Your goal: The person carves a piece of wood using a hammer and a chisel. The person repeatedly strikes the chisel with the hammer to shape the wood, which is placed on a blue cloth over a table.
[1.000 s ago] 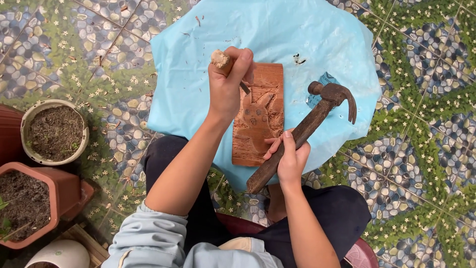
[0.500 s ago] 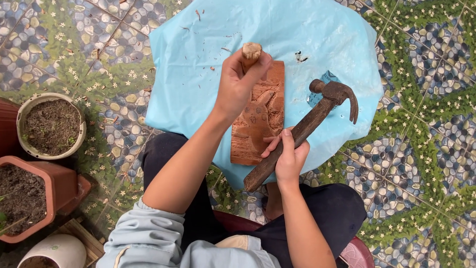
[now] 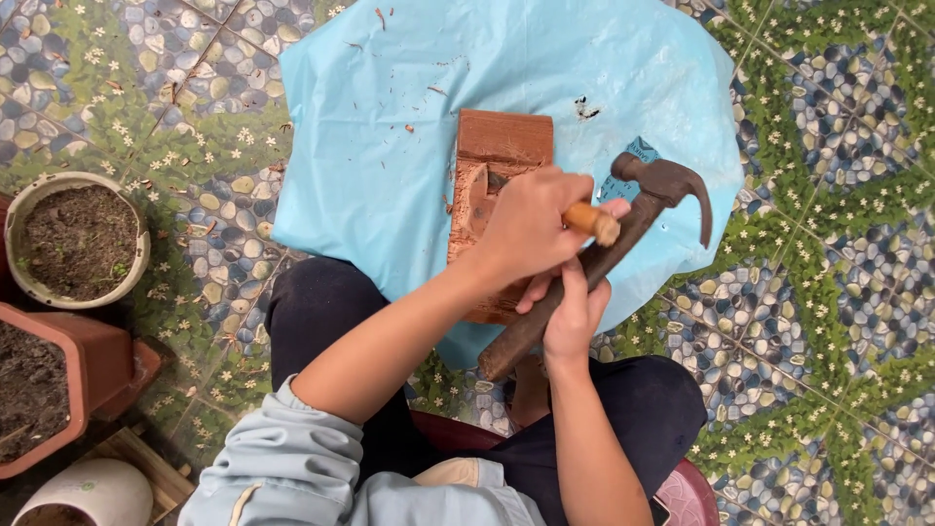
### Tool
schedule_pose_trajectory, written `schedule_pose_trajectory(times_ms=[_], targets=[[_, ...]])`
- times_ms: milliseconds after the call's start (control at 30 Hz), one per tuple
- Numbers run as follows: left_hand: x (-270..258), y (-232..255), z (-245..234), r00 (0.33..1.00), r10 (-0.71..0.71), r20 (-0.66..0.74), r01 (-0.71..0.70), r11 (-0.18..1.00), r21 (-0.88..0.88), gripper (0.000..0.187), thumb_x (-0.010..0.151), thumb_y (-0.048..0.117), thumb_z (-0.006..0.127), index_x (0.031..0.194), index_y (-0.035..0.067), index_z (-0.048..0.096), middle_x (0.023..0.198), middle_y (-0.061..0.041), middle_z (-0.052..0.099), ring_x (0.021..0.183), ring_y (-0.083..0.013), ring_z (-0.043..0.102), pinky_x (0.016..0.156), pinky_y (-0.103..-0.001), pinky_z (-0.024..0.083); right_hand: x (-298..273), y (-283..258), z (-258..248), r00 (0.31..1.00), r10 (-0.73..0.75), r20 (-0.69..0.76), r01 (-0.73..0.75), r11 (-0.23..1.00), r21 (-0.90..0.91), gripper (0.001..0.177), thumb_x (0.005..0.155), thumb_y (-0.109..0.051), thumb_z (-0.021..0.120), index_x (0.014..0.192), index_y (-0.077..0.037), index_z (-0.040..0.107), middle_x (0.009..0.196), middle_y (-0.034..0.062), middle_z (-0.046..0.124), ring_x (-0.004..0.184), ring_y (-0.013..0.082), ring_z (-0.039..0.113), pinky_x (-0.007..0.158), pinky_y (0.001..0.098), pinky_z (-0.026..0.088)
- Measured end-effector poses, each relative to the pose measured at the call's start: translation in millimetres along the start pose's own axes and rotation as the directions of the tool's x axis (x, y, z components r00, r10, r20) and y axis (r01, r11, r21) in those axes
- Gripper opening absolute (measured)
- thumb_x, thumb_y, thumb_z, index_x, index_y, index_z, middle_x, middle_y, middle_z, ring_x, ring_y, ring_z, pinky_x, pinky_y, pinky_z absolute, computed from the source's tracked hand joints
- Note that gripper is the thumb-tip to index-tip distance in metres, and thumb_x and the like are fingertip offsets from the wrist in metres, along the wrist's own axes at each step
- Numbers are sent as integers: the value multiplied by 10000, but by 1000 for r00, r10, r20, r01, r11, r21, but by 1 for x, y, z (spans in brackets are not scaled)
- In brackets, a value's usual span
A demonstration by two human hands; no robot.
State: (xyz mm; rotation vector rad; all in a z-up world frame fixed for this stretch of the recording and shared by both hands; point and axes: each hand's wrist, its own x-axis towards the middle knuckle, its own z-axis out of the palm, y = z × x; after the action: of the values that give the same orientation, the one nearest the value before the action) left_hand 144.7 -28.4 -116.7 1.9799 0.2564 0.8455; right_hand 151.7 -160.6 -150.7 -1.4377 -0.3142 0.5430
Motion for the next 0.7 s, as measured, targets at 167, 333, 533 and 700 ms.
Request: schedule_pose_trajectory(times_ms=[167,333,533,700], targets=[[-3,-5,20,933,160,-323,-122,983,134,415,970,266,648,646,124,431,519,-50,414,492,-267,532,510,-353,439,2,-23,-42,909,-349,226,283,917,281,270,1102,-180,456,870,-45,486,523,139,507,389,269,605,503,480,620],[0,-6,22,923,117,-367,-83,991,107,409,1009,244,585,665,133,394,540,-15,383,494,-218,428,463,-353,342,-31,-81,-42,883,-313,350,208,929,307,192,1056,-130,481,868,-87,477,543,13,369,382,135,418,347,284,411],[-4,-14,26,945,138,-296,-110,988,110,395,1034,253,552,698,126,388,561,-8,409,461,-198,393,427,-375,286,-75,-117,-33,890,-246,385,107,931,348,259,1064,-265,536,845,-135,488,556,-54,345,389,61,299,356,221,309],[-3,-20,29,940,111,-324,-93,993,69,420,1020,265,544,648,155,382,506,8,382,413,-161,325,400,-352,238,-84,-109,-34,908,-231,349,148,957,250,262,1061,-239,476,811,-162,472,544,-62,321,380,64,291,328,223,279]])
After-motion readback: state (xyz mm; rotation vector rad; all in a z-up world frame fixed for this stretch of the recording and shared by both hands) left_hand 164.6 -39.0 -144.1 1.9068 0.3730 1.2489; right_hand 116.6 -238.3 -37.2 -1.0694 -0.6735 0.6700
